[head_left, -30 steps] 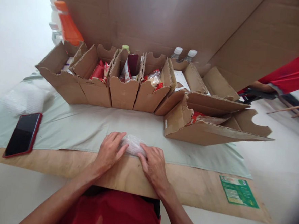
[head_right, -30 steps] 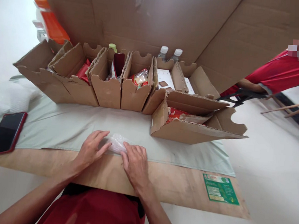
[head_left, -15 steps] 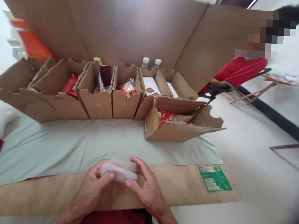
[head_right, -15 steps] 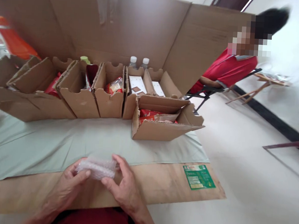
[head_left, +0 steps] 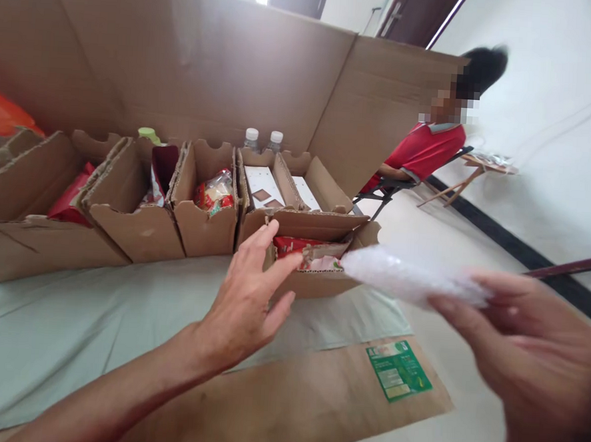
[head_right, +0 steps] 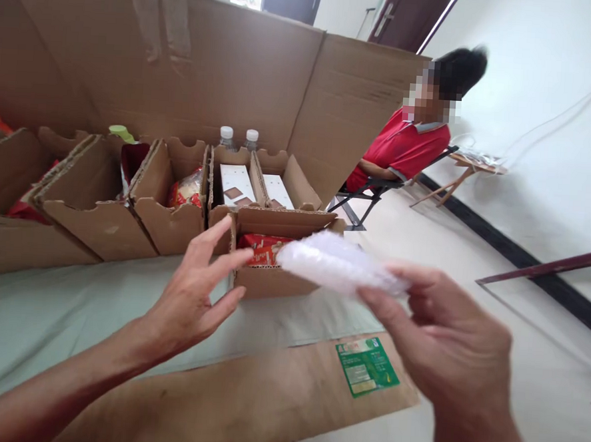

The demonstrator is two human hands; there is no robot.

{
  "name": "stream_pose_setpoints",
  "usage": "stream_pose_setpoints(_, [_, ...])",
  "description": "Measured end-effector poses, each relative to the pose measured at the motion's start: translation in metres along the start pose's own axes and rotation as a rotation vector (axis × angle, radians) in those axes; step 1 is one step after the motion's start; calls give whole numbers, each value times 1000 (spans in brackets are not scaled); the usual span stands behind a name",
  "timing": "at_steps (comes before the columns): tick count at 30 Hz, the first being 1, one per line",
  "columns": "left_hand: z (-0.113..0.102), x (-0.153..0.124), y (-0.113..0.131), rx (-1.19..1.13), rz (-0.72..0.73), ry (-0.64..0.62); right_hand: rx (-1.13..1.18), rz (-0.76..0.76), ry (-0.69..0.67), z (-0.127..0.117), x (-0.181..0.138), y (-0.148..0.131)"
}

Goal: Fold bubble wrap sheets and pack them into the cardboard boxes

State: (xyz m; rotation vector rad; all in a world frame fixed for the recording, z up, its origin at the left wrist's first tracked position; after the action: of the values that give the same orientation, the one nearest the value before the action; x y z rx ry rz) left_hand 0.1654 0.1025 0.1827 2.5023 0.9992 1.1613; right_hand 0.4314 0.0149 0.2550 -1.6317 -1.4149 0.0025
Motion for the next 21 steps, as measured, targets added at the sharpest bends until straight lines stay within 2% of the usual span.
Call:
stream_pose_setpoints(1, [8, 3, 0, 7, 20, -14, -87, -45, -28, -5, 18, 1])
stream_pose_setpoints(3, [19, 2, 0, 1, 49, -30, -183, -144, -193, -6, 51, 4])
stream_pose_setpoints(7, [26, -9, 0, -29, 48, 10, -176, -365, -576, 17, 90, 9])
stream_pose_setpoints(9, [27, -9, 0, -45, 35, 25, -178, -432, -675, 36, 95, 6])
stream_pose_setpoints(13, [28, -5, -1, -55, 30, 32, -266, -460, -837, 76, 96, -8])
stream_pose_setpoints(18, [30, -5, -1, -37, 35, 44, -426, -520, -1191, 131, 88, -21])
stream_pose_setpoints(21, [30, -5, 0, -30, 30, 44, -421, -489, -1311, 158, 81, -21])
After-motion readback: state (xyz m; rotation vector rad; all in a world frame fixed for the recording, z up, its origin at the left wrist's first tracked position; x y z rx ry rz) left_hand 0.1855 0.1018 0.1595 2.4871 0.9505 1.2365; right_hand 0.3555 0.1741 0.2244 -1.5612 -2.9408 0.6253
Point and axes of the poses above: each hand's wrist, its own x-axis towards the middle knuckle, its own z-axis out of the palm, y = z × x, the point moved 1 cm from there along x, towards the middle knuckle, and after that the axes turned 9 degrees about x, right-handed, at the moved point
